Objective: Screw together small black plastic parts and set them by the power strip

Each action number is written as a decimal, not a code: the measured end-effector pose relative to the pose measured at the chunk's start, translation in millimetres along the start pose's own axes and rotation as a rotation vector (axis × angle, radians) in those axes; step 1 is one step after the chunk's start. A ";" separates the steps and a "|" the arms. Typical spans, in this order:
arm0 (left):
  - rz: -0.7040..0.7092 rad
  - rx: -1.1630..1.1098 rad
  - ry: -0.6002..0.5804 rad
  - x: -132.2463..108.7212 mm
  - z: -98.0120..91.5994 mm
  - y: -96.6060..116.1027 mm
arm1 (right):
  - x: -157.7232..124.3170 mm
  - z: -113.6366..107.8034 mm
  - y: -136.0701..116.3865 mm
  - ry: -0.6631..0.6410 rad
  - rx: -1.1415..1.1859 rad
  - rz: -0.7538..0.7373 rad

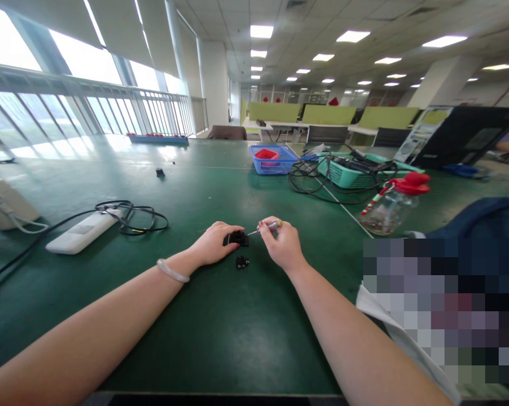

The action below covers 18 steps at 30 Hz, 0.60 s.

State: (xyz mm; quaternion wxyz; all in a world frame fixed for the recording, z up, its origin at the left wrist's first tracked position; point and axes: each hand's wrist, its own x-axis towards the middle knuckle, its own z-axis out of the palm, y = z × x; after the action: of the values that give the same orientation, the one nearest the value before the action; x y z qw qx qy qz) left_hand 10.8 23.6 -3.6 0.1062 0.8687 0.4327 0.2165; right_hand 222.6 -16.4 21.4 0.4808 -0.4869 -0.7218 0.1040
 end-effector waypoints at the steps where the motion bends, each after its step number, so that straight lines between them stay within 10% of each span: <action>1: 0.008 -0.001 0.002 -0.1 -0.1 0.0 | 0.1 2.3 1.2 -0.029 -0.008 0.008; 18: -0.024 -0.002 -0.001 -0.1 -1.8 -1.2 | -0.1 1.7 -2.6 -0.079 -0.017 0.001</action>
State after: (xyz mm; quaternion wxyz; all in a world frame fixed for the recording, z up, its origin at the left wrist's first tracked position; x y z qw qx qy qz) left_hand 9.1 24.3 -2.5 0.1100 0.8633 0.4429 0.2154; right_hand 219.7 -17.2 22.1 0.4479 -0.4867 -0.7408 0.1174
